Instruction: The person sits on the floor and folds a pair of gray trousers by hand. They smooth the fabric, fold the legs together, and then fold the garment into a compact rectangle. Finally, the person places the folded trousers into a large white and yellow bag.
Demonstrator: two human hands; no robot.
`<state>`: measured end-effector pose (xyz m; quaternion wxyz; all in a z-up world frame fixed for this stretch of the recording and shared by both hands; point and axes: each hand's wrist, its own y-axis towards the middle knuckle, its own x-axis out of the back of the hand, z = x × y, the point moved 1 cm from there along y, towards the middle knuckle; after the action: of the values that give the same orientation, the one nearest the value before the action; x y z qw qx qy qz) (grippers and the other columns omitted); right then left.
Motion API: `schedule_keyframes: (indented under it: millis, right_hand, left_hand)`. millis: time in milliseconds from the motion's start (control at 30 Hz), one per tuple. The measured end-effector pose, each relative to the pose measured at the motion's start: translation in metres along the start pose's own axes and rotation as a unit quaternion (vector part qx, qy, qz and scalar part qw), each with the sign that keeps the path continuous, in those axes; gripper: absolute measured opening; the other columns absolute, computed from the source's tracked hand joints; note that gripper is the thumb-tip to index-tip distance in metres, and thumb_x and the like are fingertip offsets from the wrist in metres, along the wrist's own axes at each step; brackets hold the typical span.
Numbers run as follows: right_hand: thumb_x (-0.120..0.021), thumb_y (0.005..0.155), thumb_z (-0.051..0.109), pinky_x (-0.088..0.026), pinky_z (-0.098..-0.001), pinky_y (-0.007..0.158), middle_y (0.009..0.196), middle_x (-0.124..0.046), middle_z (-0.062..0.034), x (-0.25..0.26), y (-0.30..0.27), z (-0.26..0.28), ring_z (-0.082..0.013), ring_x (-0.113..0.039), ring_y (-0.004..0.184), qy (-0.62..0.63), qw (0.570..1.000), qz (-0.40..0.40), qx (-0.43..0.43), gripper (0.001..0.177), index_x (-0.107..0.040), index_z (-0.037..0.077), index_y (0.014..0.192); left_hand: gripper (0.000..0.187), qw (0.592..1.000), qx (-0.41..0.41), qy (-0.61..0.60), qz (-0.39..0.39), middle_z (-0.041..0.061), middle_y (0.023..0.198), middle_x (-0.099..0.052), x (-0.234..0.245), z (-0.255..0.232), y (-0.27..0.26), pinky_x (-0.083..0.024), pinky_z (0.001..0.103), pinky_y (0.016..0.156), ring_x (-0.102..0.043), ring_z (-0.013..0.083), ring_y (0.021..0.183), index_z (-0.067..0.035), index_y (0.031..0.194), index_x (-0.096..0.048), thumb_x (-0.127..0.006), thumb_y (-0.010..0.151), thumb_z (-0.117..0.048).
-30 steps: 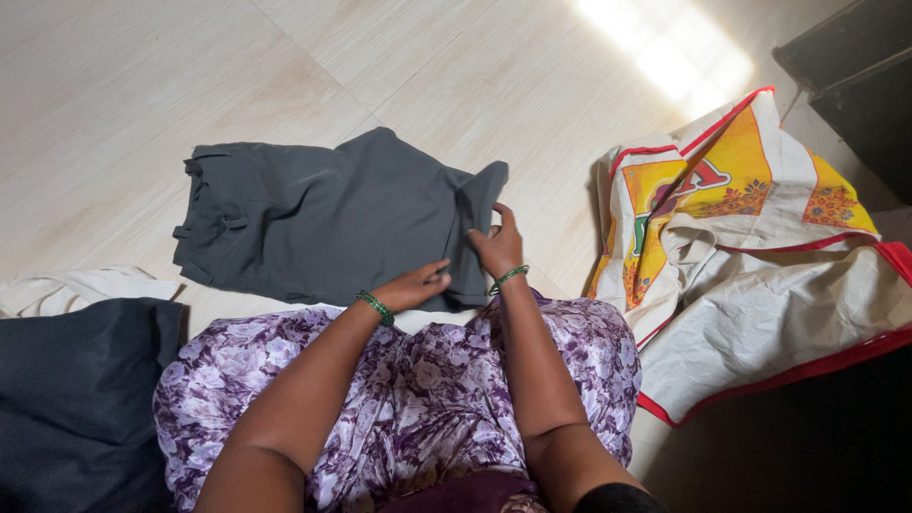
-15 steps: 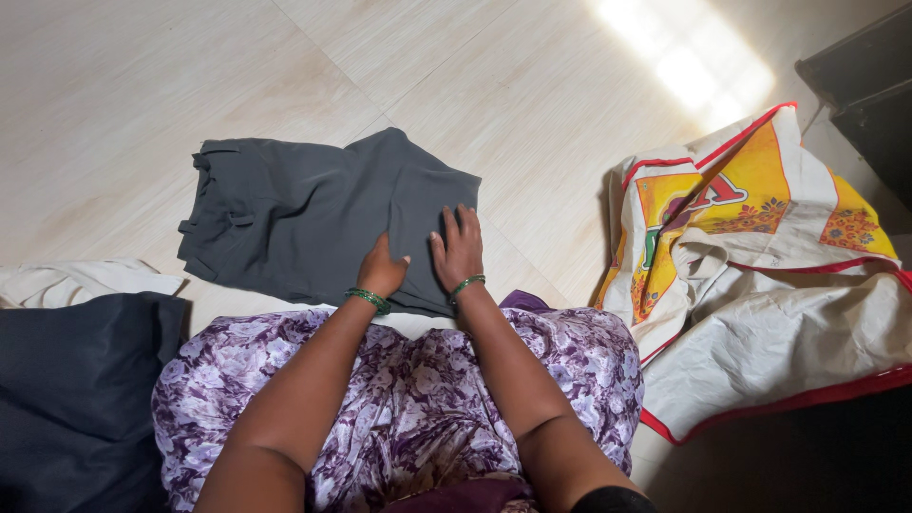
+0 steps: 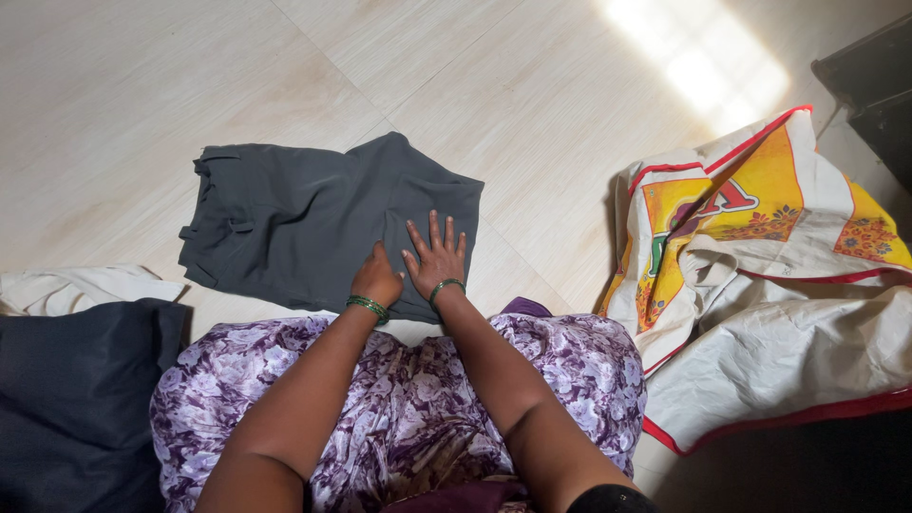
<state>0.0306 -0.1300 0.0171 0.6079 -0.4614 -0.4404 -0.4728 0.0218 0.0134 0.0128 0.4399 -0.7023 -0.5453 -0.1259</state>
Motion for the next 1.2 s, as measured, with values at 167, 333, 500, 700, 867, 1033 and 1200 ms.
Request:
schedule_keyframes:
  millis: [167,333,500,700,867,1033,1200]
  right_hand:
    - [-0.038,0.102,0.058,-0.007,-0.0628,0.123,0.172,-0.008,-0.0088,0.001,0.000,0.000,-0.0391,-0.004,0.157,0.001,1.000,0.014,-0.007,0.062,-0.028,0.039,0.160]
    - [-0.039,0.102,0.057,-0.008,-0.0631,0.123,0.172,-0.009,-0.0092,-0.001,-0.001,0.000,-0.0396,-0.006,0.157,-0.006,1.000,0.008,-0.007,0.062,-0.029,0.039,0.160]
    - [-0.039,0.102,0.057,-0.009,-0.0638,0.122,0.172,-0.010,-0.0096,-0.004,-0.001,0.000,-0.0402,-0.007,0.157,-0.011,1.000,-0.011,-0.002,0.062,-0.029,0.038,0.160]
    - [-0.041,0.102,0.056,-0.010,-0.0638,0.122,0.172,-0.012,-0.0096,-0.003,0.003,-0.003,-0.0399,-0.009,0.157,-0.021,1.000,-0.010,0.004,0.062,-0.029,0.039,0.160]
    - [-0.042,0.102,0.058,-0.011,-0.0623,0.124,0.172,-0.013,-0.0070,-0.002,0.012,-0.020,-0.0379,-0.010,0.157,-0.038,0.999,-0.010,0.020,0.061,-0.030,0.042,0.160]
    - [-0.043,0.100,0.059,-0.011,-0.0615,0.123,0.171,-0.013,-0.0027,0.002,0.030,-0.056,-0.0350,-0.010,0.156,-0.058,0.997,-0.003,0.055,0.060,-0.032,0.044,0.157]
    - [-0.045,0.101,0.056,-0.013,-0.0594,0.124,0.172,-0.016,-0.0047,0.011,0.021,-0.072,-0.0357,-0.010,0.158,-0.035,0.999,-0.002,0.005,0.059,-0.035,0.041,0.158]
  left_hand:
    - [0.089,1.000,0.000,0.008,0.010,0.028,0.146,-0.051,0.004,-0.003,-0.005,-0.047,0.047,0.106,-0.054,0.0421,0.132,-0.001,0.156,-0.025,-0.076,0.087,-0.021]
    - [0.089,1.000,0.014,0.008,0.022,0.027,0.148,-0.049,0.006,-0.004,-0.004,-0.047,0.047,0.107,-0.053,0.0419,0.133,-0.001,0.156,-0.024,-0.077,0.087,-0.021]
    - [0.091,1.000,0.002,0.008,0.010,0.027,0.149,-0.045,0.009,-0.009,-0.010,-0.047,0.047,0.105,-0.053,0.0440,0.132,-0.001,0.157,-0.023,-0.077,0.086,-0.020]
    - [0.087,1.000,-0.010,0.024,-0.016,0.025,0.146,-0.047,0.011,-0.015,-0.016,-0.047,0.048,0.106,-0.053,0.0451,0.130,-0.005,0.157,-0.027,-0.076,0.086,-0.018]
    - [0.088,0.999,-0.044,-0.026,-0.009,0.028,0.147,-0.044,0.007,-0.010,-0.011,-0.045,0.048,0.108,-0.051,0.0466,0.131,-0.003,0.156,-0.028,-0.077,0.085,-0.018]
    - [0.078,0.996,-0.083,-0.044,0.001,0.023,0.149,-0.045,0.008,-0.015,-0.011,-0.045,0.047,0.107,-0.050,0.0425,0.134,-0.004,0.152,-0.035,-0.074,0.087,-0.019]
    - [0.073,0.995,-0.087,-0.046,0.006,0.023,0.145,-0.049,0.011,-0.019,-0.013,-0.046,0.047,0.107,-0.053,0.0409,0.131,-0.004,0.151,-0.038,-0.072,0.089,-0.022]
